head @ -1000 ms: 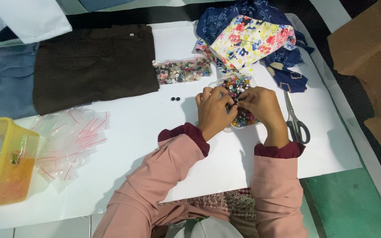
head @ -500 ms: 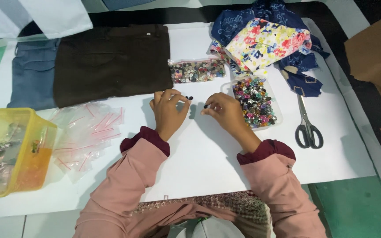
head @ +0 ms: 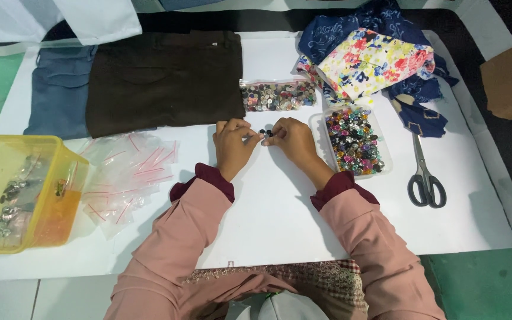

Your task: The person sorts various buttons by hand, picking them from a container and placing them into organized groups on a white table; they move plastic bags and fabric aside to clear space.

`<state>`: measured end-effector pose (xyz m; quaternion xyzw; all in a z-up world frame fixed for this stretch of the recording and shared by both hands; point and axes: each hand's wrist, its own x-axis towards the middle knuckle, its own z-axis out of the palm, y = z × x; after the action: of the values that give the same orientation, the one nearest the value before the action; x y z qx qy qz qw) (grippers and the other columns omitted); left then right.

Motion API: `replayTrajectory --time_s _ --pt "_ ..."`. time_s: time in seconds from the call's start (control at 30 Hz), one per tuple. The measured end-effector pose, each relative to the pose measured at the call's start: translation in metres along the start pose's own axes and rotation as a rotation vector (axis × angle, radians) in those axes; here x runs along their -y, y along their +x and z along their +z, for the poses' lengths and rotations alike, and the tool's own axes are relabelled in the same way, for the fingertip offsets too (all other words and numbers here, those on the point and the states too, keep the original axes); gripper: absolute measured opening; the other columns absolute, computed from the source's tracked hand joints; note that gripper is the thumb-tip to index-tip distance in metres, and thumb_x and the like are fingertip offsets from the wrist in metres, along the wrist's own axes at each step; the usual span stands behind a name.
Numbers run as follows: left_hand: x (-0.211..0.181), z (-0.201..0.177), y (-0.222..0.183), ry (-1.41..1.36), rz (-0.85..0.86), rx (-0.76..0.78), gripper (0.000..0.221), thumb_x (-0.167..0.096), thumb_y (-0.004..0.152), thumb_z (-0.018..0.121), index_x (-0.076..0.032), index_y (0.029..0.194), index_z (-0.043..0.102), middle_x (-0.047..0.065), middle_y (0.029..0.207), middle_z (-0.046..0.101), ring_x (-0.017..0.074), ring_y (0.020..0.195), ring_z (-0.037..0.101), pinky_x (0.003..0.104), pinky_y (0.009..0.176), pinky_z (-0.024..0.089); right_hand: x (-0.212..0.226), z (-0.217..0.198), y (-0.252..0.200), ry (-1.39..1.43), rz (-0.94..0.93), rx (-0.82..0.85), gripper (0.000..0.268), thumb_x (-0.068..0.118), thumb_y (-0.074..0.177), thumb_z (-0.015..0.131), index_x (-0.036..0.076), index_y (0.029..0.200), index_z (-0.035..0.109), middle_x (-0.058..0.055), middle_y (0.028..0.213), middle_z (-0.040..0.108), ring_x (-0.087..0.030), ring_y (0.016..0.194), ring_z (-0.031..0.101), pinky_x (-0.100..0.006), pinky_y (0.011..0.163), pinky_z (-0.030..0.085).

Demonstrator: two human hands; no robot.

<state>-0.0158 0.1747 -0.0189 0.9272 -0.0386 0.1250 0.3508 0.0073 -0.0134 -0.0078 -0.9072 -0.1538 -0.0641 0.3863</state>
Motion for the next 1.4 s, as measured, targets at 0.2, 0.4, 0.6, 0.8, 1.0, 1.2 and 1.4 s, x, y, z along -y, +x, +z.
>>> replayTrajectory --time_s 0.2,0.4,0.6,0.8,1.0,1.2,1.4 --pt "0.003 0.003 0.001 -0.03 0.004 -0.029 0.021 -0.03 0.096 0.075 -0.015 0.081 0.073 0.0 0.104 0.061 0.024 0.116 0.049 0.047 0.095 0.038 -0.005 -0.002 -0.002 0.104 0.048 0.031 0.022 0.012 0.08 0.088 0.006 0.097 0.074 -0.012 0.081 0.07 -0.024 0.078 0.07 -0.033 0.069 0.059" --pt "0.001 0.003 -0.001 -0.003 0.01 -0.042 0.018 -0.028 0.094 0.075 -0.016 0.081 0.073 -0.002 0.103 0.06 0.0227 0.115 0.05 0.046 0.094 0.039 -0.013 0.007 0.001 0.059 0.04 0.008 0.014 0.009 0.084 0.083 0.011 0.094 0.075 -0.007 0.08 0.071 -0.021 0.078 0.071 -0.03 0.068 0.059" --pt "-0.017 -0.007 -0.009 0.12 0.141 -0.255 0.014 -0.025 0.09 0.079 -0.018 0.08 0.072 -0.005 0.092 0.061 0.0202 0.105 0.054 0.046 0.091 0.036 -0.014 0.005 -0.005 0.068 -0.058 -0.044 0.014 0.007 0.085 0.082 0.011 0.096 0.075 -0.008 0.08 0.07 -0.021 0.071 0.069 -0.03 0.064 0.058" --pt "-0.061 -0.012 -0.022 0.173 0.588 -0.539 0.012 -0.027 0.087 0.077 -0.025 0.085 0.065 -0.01 0.095 0.059 0.019 0.101 0.052 0.044 0.088 0.033 0.004 -0.075 -0.015 0.069 -0.136 -0.17 0.018 0.006 0.087 0.082 0.013 0.102 0.077 -0.011 0.085 0.072 -0.027 0.074 0.071 -0.036 0.069 0.058" --pt "-0.088 0.012 -0.028 0.173 0.757 -0.486 0.01 -0.026 0.084 0.077 -0.024 0.088 0.068 -0.007 0.095 0.062 0.0207 0.099 0.054 0.048 0.091 0.033 -0.051 -0.157 -0.041 -0.184 0.054 -0.214 0.019 0.006 0.088 0.082 0.017 0.103 0.081 -0.01 0.081 0.071 -0.035 0.08 0.07 -0.042 0.073 0.056" --pt "-0.128 0.059 -0.027 0.175 0.752 -0.39 0.004 -0.017 0.086 0.073 -0.016 0.09 0.072 0.002 0.09 0.065 0.0232 0.095 0.057 0.049 0.091 0.032 -0.077 -0.154 -0.048 -0.222 0.196 -0.148 0.022 0.003 0.086 0.08 0.014 0.104 0.082 -0.017 0.083 0.072 -0.041 0.084 0.071 -0.049 0.074 0.056" --pt "-0.155 0.087 -0.012 0.122 0.588 -0.178 0.02 -0.013 0.091 0.064 -0.011 0.108 0.074 0.004 0.086 0.06 0.022 0.095 0.051 0.048 0.092 0.03 -0.086 -0.144 -0.047 -0.333 0.167 -0.148 0.024 0.011 0.085 0.082 0.013 0.109 0.082 -0.013 0.086 0.07 -0.033 0.086 0.072 -0.043 0.077 0.058"
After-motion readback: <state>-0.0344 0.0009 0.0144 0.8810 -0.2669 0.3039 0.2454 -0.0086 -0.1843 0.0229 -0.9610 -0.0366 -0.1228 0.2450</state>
